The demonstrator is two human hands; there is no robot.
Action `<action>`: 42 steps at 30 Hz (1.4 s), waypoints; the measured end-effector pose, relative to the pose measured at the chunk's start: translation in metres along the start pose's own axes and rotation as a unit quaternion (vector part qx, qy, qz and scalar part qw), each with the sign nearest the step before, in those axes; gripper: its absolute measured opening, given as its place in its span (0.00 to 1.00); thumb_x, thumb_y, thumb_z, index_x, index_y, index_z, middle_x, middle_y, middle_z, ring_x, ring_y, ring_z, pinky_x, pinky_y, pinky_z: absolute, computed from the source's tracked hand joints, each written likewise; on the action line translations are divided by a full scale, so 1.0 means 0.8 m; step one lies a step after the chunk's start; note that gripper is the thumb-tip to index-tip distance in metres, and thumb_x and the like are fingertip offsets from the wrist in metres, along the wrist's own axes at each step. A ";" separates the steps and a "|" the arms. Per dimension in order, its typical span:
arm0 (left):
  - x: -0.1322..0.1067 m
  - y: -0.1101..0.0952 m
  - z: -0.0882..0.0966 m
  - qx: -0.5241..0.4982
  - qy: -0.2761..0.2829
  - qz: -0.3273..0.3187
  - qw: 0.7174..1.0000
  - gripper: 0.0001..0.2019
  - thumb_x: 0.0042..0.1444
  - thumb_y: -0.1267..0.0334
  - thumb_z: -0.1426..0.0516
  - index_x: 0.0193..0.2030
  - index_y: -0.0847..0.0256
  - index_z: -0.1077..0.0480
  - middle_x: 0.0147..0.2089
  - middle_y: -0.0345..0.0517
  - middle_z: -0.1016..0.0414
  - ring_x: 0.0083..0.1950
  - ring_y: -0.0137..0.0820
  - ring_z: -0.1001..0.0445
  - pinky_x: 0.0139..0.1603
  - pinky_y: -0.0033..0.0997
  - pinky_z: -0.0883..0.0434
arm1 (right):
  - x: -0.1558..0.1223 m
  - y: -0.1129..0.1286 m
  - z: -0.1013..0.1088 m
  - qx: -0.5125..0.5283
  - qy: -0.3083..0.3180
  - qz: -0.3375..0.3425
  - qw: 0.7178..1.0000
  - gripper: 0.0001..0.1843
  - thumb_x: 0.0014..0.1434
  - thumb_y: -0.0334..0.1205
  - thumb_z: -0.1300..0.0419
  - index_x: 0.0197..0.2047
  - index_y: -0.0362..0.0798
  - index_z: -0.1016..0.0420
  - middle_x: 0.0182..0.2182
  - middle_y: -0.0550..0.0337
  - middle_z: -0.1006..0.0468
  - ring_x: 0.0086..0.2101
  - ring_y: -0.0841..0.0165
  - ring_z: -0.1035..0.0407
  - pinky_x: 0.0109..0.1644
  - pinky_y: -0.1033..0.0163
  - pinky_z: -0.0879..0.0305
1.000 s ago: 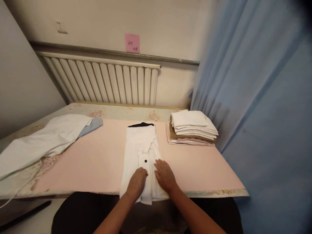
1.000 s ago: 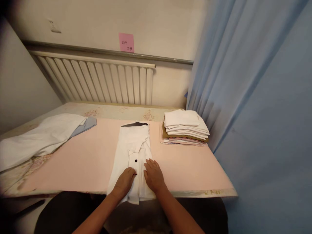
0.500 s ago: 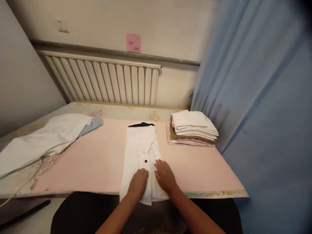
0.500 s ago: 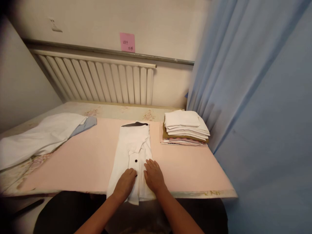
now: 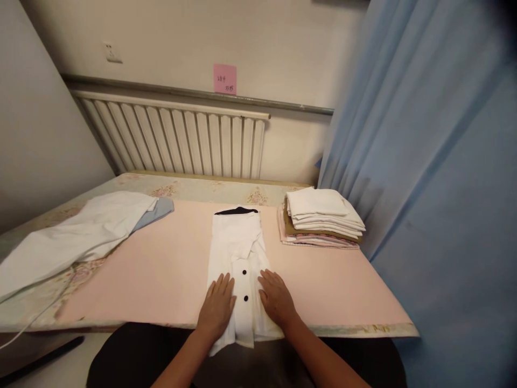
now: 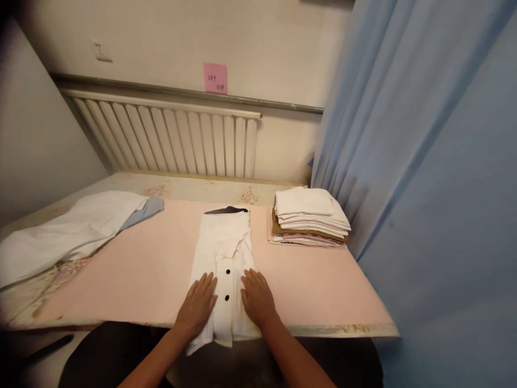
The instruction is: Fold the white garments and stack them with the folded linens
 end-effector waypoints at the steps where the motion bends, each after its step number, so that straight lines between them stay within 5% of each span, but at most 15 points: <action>1: -0.002 0.001 0.000 -0.002 0.002 -0.004 1.000 0.22 0.63 0.60 0.52 0.63 0.61 0.37 0.67 0.55 0.39 0.71 0.43 0.47 0.67 0.52 0.44 | -0.002 -0.001 -0.001 0.003 -0.002 0.001 1.000 0.22 0.57 0.29 0.46 0.55 0.48 0.29 0.58 0.52 0.30 0.61 0.60 0.41 0.66 0.46 0.47; 7: -0.036 0.012 0.014 -0.117 -0.048 0.031 0.991 0.20 0.63 0.57 0.52 0.59 0.58 0.33 0.64 0.51 0.33 0.66 0.39 0.38 0.66 0.47 0.40 | -0.022 -0.015 -0.004 0.063 -0.087 -0.046 0.993 0.23 0.57 0.31 0.49 0.56 0.45 0.30 0.57 0.47 0.30 0.58 0.59 0.37 0.62 0.48 0.39; 12: -0.078 0.030 0.035 -0.229 -0.102 0.210 0.945 0.17 0.59 0.53 0.52 0.47 0.58 0.29 0.50 0.50 0.24 0.53 0.39 0.27 0.57 0.46 0.31 | -0.036 -0.028 0.002 0.185 -0.146 -0.211 0.949 0.21 0.55 0.34 0.49 0.51 0.47 0.27 0.46 0.49 0.21 0.46 0.59 0.26 0.51 0.52 0.28; 16: -0.108 0.036 0.042 -0.259 -0.095 0.310 0.910 0.19 0.54 0.47 0.49 0.42 0.59 0.30 0.43 0.49 0.24 0.45 0.41 0.25 0.50 0.45 0.28 | -0.041 -0.032 0.009 0.254 -0.108 -0.314 0.908 0.16 0.53 0.39 0.48 0.43 0.49 0.25 0.38 0.52 0.19 0.40 0.60 0.23 0.46 0.55 0.26; 20: -0.125 0.042 0.029 -0.301 -0.061 0.380 0.873 0.22 0.49 0.44 0.47 0.42 0.59 0.30 0.41 0.49 0.23 0.45 0.42 0.25 0.51 0.45 0.29 | -0.049 -0.033 0.018 0.238 -0.059 -0.363 0.899 0.15 0.52 0.41 0.48 0.39 0.49 0.24 0.34 0.54 0.18 0.36 0.60 0.23 0.42 0.57 0.27; 27: -0.134 0.036 0.000 -0.462 -0.047 0.468 0.752 0.30 0.35 0.37 0.40 0.36 0.62 0.31 0.35 0.51 0.22 0.42 0.44 0.22 0.44 0.42 0.27 | -0.071 -0.023 0.008 0.267 0.040 -0.375 0.887 0.10 0.50 0.44 0.45 0.26 0.49 0.26 0.23 0.60 0.24 0.28 0.64 0.29 0.32 0.63 0.34; 31: -0.129 0.013 0.004 -0.574 -0.018 0.476 0.666 0.27 0.36 0.40 0.36 0.35 0.62 0.30 0.30 0.48 0.22 0.36 0.42 0.22 0.38 0.40 0.26 | -0.089 -0.010 -0.001 0.350 0.087 -0.432 0.827 0.12 0.49 0.47 0.42 0.24 0.47 0.30 0.19 0.62 0.29 0.23 0.67 0.34 0.24 0.65 0.39; 35: -0.117 -0.008 0.031 -0.663 0.013 0.457 0.592 0.22 0.38 0.48 0.33 0.36 0.60 0.27 0.32 0.49 0.20 0.40 0.44 0.21 0.41 0.42 0.26 | -0.091 0.017 0.011 0.512 0.116 -0.447 0.725 0.16 0.48 0.52 0.38 0.31 0.46 0.28 0.22 0.61 0.27 0.22 0.68 0.34 0.23 0.65 0.38; 38: -0.109 -0.017 0.061 -0.701 0.036 0.426 0.570 0.23 0.39 0.49 0.33 0.40 0.61 0.25 0.35 0.51 0.19 0.41 0.46 0.21 0.42 0.44 0.26 | -0.082 0.038 0.037 0.614 0.120 -0.409 0.664 0.20 0.47 0.53 0.35 0.34 0.44 0.26 0.22 0.61 0.28 0.21 0.71 0.35 0.23 0.66 0.38; 42: -0.108 -0.028 0.100 -0.735 0.085 0.373 0.559 0.27 0.43 0.48 0.35 0.48 0.63 0.25 0.42 0.54 0.19 0.45 0.48 0.22 0.46 0.46 0.27 | -0.076 0.056 0.075 0.681 0.112 -0.368 0.623 0.20 0.47 0.53 0.32 0.34 0.43 0.24 0.23 0.60 0.27 0.21 0.72 0.36 0.24 0.68 0.39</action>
Point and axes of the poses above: each hand's wrist, its own x-axis towards the middle knuckle, its own z-axis out of the back of the hand, y = z × x, the point moved 3 cm from there along x, towards the middle knuckle
